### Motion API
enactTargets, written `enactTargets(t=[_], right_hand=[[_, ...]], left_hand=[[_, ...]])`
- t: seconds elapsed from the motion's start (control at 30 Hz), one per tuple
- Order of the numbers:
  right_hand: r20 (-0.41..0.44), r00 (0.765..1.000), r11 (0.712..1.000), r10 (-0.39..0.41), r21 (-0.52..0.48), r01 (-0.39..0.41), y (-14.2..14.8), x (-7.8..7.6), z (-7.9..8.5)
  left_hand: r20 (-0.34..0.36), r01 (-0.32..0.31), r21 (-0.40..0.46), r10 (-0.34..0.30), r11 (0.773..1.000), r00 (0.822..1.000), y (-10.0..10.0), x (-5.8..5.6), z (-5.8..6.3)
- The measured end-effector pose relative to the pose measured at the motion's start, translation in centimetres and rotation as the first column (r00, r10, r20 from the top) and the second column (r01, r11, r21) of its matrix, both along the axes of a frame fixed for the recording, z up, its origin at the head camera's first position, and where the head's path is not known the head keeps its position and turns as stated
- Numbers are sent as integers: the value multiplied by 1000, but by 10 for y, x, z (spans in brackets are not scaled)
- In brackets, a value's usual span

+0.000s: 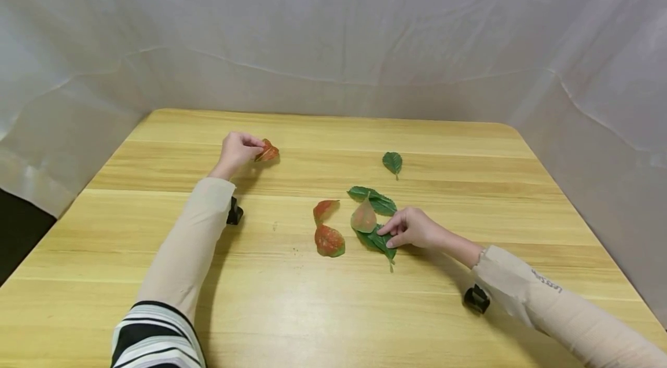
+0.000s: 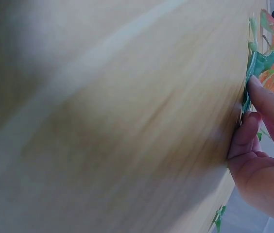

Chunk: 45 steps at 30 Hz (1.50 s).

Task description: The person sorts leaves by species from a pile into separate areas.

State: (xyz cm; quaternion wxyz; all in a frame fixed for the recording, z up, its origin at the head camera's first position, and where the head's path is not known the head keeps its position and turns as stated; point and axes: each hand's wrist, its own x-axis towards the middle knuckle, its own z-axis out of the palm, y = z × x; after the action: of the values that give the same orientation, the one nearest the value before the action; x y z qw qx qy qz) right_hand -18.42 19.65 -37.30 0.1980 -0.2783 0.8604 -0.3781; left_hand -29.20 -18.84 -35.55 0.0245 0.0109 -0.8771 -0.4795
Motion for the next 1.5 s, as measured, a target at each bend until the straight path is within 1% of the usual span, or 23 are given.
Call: enactTargets(t=[0.3, 0.4, 0.57, 0.67, 0.77, 0.87, 0.93, 1.03, 1.1, 1.2, 1.37, 1.5], right_hand=[[8, 1000, 1000, -3, -3, 3, 0, 0, -1], [8, 1000, 1000, 0, -8, 0, -1, 0, -1], [1, 1000, 1000, 5, -6, -5, -2, 0, 0], [-2, 1000, 1000, 4, -4, -4, -3, 0, 0], [-1, 1000, 1000, 2, -3, -2, -3, 0, -1], [0, 1000, 1000, 2, -1, -2, -2, 0, -1], [0, 1000, 1000, 2, 0, -2, -2, -1, -1], [0, 1000, 1000, 2, -1, -2, -3, -1, -1], [0, 1000, 1000, 1, -2, -1, -3, -1, 0], [2, 1000, 1000, -2, -2, 2, -3, -1, 0], [8, 1000, 1000, -4, -5, 4, -2, -1, -1], [13, 1000, 1000, -3, -8, 3, -2, -2, -1]], left_hand=[[57, -35, -27, 37, 999, 998, -2, 0, -1], [77, -23, -28, 25, 999, 997, -2, 0, -2], [88, -7, -37, 10, 999, 996, -2, 0, -2], [97, -19, -25, 21, 1000, 995, -2, 1, -1], [93, -47, -14, 48, 999, 995, 0, 3, 1], [48, -73, -47, 75, 996, 996, 2, 4, 3], [-5, -93, -78, 93, 993, 996, 4, 5, 4], [-95, -104, -118, 93, 988, 991, 10, 6, 7], [-139, -87, -126, 69, 988, 988, 15, 7, 9], [-166, -25, -123, 4, 992, 986, 22, 9, 12], [-141, 101, -69, -110, 992, 984, 33, 13, 14], [-134, 157, -77, -166, 985, 977, 41, 15, 15]])
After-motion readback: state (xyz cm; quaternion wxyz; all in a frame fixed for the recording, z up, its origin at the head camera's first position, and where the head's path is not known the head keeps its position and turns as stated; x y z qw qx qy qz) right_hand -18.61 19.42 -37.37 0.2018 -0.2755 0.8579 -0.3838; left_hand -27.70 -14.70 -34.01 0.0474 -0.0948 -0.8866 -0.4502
